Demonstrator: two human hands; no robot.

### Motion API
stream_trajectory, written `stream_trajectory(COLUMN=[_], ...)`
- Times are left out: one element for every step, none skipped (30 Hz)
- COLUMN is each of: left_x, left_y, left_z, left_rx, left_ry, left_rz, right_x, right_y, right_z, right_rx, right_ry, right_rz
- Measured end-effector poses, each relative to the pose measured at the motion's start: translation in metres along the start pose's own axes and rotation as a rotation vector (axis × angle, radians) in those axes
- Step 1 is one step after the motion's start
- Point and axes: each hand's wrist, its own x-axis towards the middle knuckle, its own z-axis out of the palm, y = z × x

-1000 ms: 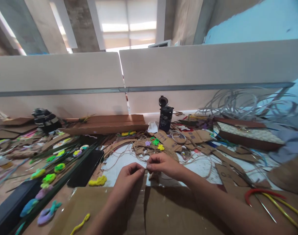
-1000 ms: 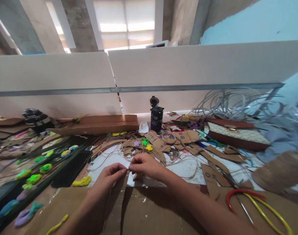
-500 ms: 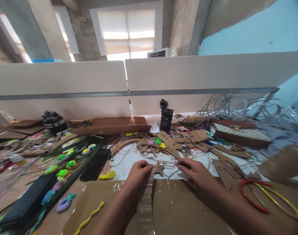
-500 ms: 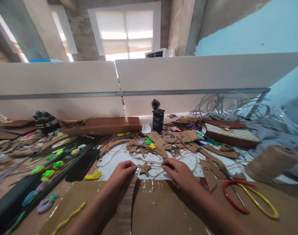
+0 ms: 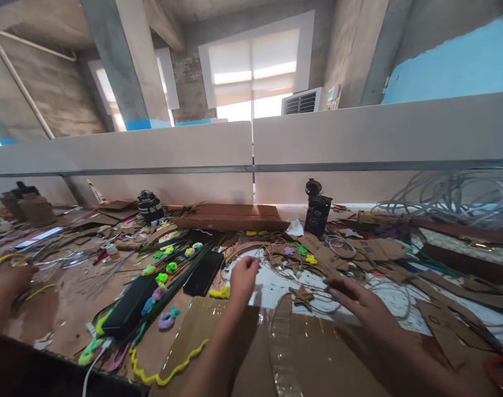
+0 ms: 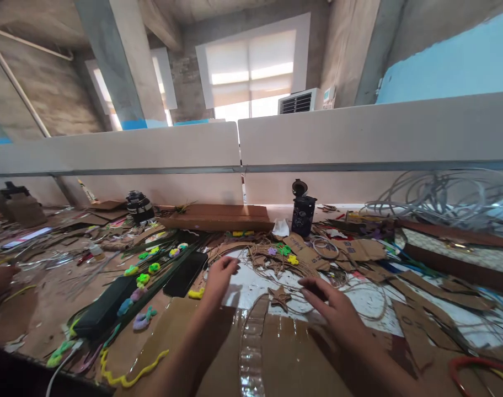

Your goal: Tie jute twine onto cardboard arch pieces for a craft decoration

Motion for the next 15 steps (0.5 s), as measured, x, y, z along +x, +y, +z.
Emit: stream_trajectory(left_x=[0.007, 0.013, 0.018, 0.021, 0.022, 0.022, 0.021, 0.019, 0.017, 0.016, 0.014, 0.013, 0.013, 0.013, 0.013], left_y=[-0.002, -0.006, -0.011, -0.017, -0.025, -0.034, -0.043, -0.053, -0.062, -0.071, -0.078, -0.085, -0.090, -0.093, -0.096], left_z=[-0.014, -0.031, -0.048, -0.064, -0.080, -0.094, -0.105, -0.113, -0.119, -0.123, -0.124, -0.125, -0.125, -0.125, -0.124], left_rx=[0.015, 0.040, 0.074, 0.118, 0.170, 0.223, 0.270, 0.305, 0.334, 0.354, 0.368, 0.378, 0.383, 0.386, 0.387], left_ry=[0.043, 0.093, 0.145, 0.193, 0.237, 0.268, 0.279, 0.275, 0.269, 0.255, 0.243, 0.233, 0.224, 0.219, 0.214], left_rz=[-0.002, -0.011, -0.027, -0.052, -0.082, -0.115, -0.143, -0.170, -0.192, -0.205, -0.212, -0.213, -0.210, -0.206, -0.199], right_x=[0.004, 0.010, 0.016, 0.022, 0.028, 0.034, 0.041, 0.046, 0.052, 0.057, 0.061, 0.066, 0.069, 0.073, 0.076], right_y=[-0.016, -0.033, -0.049, -0.065, -0.078, -0.090, -0.098, -0.104, -0.107, -0.108, -0.107, -0.105, -0.103, -0.100, -0.098], right_z=[0.012, 0.025, 0.041, 0.059, 0.078, 0.099, 0.121, 0.143, 0.165, 0.186, 0.204, 0.220, 0.232, 0.241, 0.248], right_rx=[0.120, 0.212, 0.284, 0.333, 0.363, 0.385, 0.424, 0.473, 0.522, 0.580, 0.644, 0.661, 0.687, 0.708, 0.719], right_ry=[-0.066, -0.139, -0.220, -0.301, -0.381, -0.461, -0.501, -0.533, -0.558, -0.566, -0.582, -0.588, -0.583, -0.579, -0.572], right_rz=[-0.006, -0.011, -0.020, -0.023, -0.007, 0.021, 0.037, 0.062, 0.120, 0.193, 0.246, 0.264, 0.284, 0.299, 0.308])
